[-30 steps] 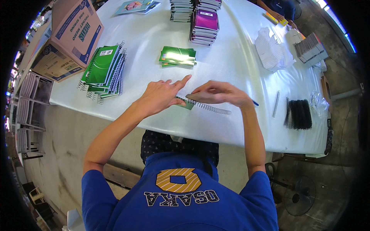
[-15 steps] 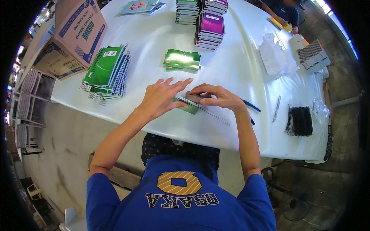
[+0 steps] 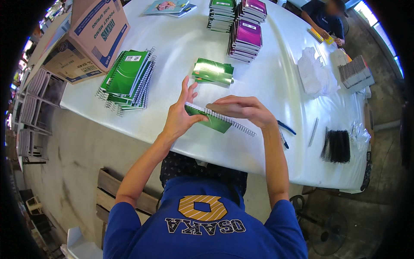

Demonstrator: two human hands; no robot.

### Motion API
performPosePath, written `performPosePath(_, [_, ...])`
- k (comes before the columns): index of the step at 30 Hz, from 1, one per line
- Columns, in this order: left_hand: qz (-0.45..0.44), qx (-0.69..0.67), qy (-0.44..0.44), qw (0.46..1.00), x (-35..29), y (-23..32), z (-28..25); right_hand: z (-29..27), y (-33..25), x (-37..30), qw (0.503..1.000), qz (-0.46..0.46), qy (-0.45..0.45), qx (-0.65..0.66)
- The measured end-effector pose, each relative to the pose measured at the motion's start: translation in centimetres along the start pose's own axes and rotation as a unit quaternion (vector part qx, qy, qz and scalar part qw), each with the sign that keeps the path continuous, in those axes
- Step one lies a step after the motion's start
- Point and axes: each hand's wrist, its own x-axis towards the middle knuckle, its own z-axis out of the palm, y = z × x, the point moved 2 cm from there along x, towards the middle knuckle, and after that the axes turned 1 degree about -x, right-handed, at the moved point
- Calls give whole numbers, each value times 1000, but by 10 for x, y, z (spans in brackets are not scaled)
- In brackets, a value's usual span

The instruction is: The person assembles notebooks by threading spiral bindings through the holes of pre-cut paper stacks and covers, and using a tool to trim and crimp the ends of the spiral wire.

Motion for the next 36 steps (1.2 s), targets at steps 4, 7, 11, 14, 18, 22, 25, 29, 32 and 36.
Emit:
performPosePath(4, [-44,-94,-2,995,-4,-12,2,5,-1,7,990,83,4,-114])
performPosePath(7, [-50,-114,-4,992,-9,-13,1,4,5,12,999,29,1,-13])
performPosePath(11, [0,-71,-6,997,-7,-17,0,6,3,18,996,47,-8,-74])
performPosePath(14, [-33,-102,-7,994,-12,-16,2,16,-8,24,997,40,-21,-64])
performPosePath(18, [-18,-91,-12,996,-12,-14,-1,16,-7,31,991,77,5,-109])
performPosePath(22, [6,-91,-17,996,-13,-21,0,25,-12,35,994,62,-18,-85])
performPosePath(25, [17,-153,-45,987,-15,-17,-8,12,-12,25,984,92,37,-150])
performPosePath(29, [-18,-114,-143,983,-9,-7,-21,-9,-11,-23,799,108,217,-550])
performPosePath(32, [-54,-123,-230,964,-12,-13,-20,-13,-10,-90,665,310,286,-616])
performPosePath(36, [-10,-61,-216,974,-18,-8,-10,9,17,-158,583,374,337,-638])
